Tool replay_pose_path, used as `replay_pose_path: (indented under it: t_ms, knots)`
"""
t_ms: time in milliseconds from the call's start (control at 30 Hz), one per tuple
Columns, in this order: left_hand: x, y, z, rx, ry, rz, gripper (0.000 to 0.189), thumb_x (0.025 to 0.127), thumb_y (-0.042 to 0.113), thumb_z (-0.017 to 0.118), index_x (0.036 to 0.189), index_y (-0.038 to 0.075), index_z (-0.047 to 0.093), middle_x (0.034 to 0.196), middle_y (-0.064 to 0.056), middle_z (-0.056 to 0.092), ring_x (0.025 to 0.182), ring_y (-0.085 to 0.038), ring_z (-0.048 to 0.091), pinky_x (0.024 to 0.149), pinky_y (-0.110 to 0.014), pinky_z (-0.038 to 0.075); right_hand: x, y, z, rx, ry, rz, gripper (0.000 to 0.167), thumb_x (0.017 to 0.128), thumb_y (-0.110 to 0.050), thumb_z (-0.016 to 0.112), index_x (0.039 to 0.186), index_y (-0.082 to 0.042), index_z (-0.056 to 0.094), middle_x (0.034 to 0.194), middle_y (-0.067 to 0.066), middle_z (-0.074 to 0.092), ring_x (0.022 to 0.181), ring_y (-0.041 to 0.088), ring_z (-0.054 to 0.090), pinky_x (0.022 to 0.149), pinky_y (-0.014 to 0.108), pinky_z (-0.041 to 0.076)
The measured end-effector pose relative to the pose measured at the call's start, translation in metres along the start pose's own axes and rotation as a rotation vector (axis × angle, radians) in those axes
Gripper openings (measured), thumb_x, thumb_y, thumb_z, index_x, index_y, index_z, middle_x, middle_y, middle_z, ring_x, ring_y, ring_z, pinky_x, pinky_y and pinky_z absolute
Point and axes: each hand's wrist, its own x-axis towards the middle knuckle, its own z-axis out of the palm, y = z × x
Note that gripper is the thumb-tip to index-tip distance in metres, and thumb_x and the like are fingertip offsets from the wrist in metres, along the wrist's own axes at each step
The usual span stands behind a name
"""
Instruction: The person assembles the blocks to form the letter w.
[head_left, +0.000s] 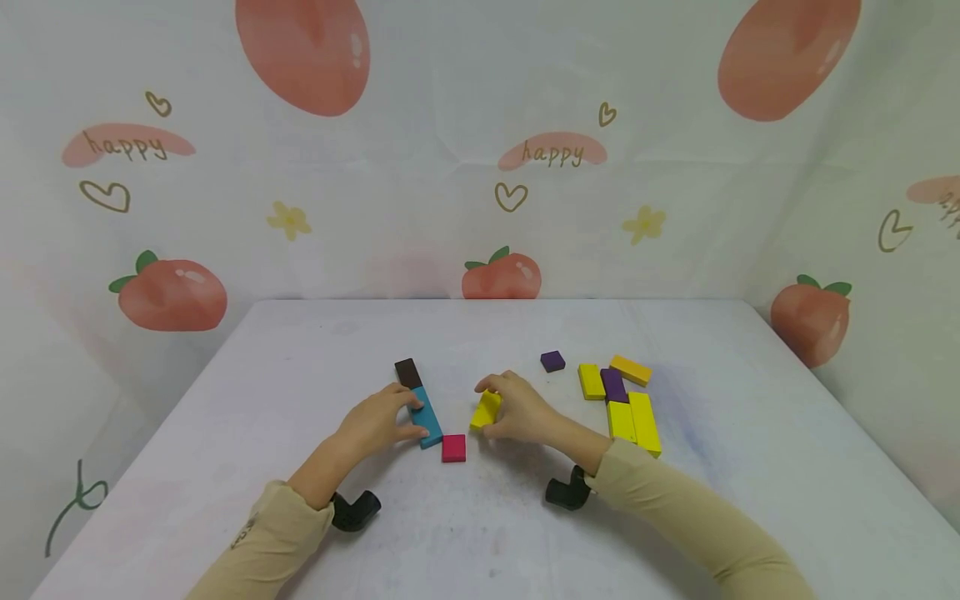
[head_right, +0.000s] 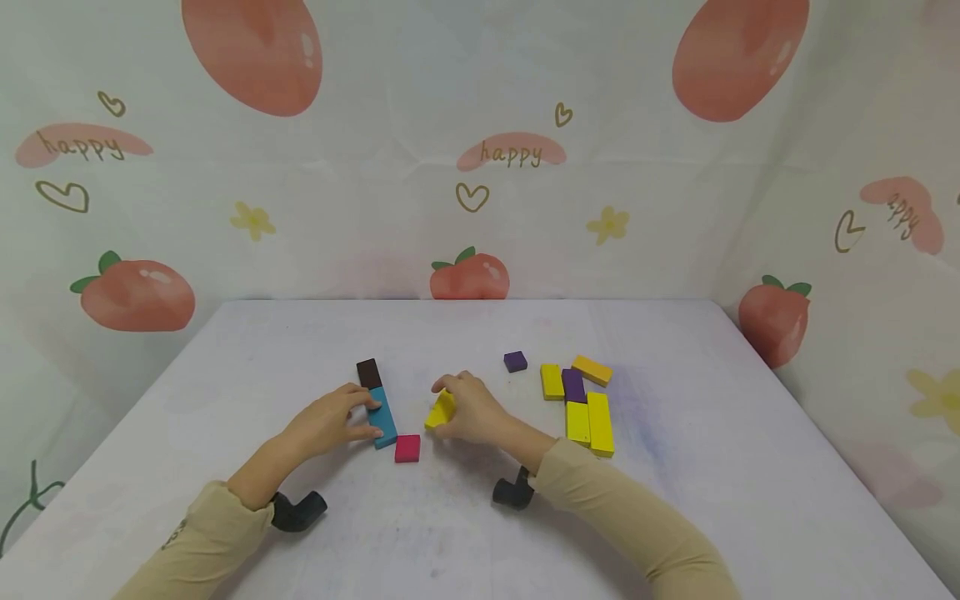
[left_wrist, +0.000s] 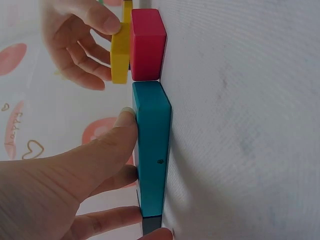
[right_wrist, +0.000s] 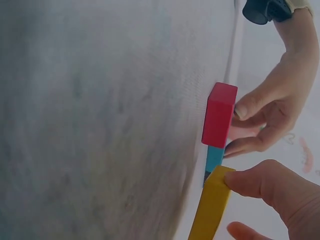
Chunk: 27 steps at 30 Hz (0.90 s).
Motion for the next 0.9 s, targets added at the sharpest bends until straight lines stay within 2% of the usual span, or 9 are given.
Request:
replay_pose_path:
  t_ms: [367, 900]
  knots:
    - [0.0000, 0.0005, -0.0005, -0.002, -0.004, -0.001, 0.041, 0.079, 0.032, 0.073, 0.111, 0.007, 0.065, 0.121, -0.015, 0.057, 0.108, -0.031, 0.058, 0.093, -0.046, 0.050, 0.0036, 0.0000, 0.0051, -0.010, -0.050, -0.026, 0.051, 0.074, -0.010, 0.076, 0.121, -0.006, 0.055, 0.119, 0.015, 0.054, 0.097, 0.019, 0.051, 0.090, 0.034, 0.052]
    - [0.0006, -0.0015, 0.0010, -0.007, -0.009, -0.004, 0.042, 0.079, 0.032, 0.073, 0.112, 0.007, 0.065, 0.124, -0.016, 0.056, 0.112, -0.032, 0.056, 0.095, -0.046, 0.049, 0.0043, -0.0001, 0.0070, -0.005, -0.077, -0.035, 0.049, 0.074, -0.008, 0.075, 0.118, -0.006, 0.055, 0.119, 0.015, 0.054, 0.101, 0.021, 0.051, 0.092, 0.037, 0.051]
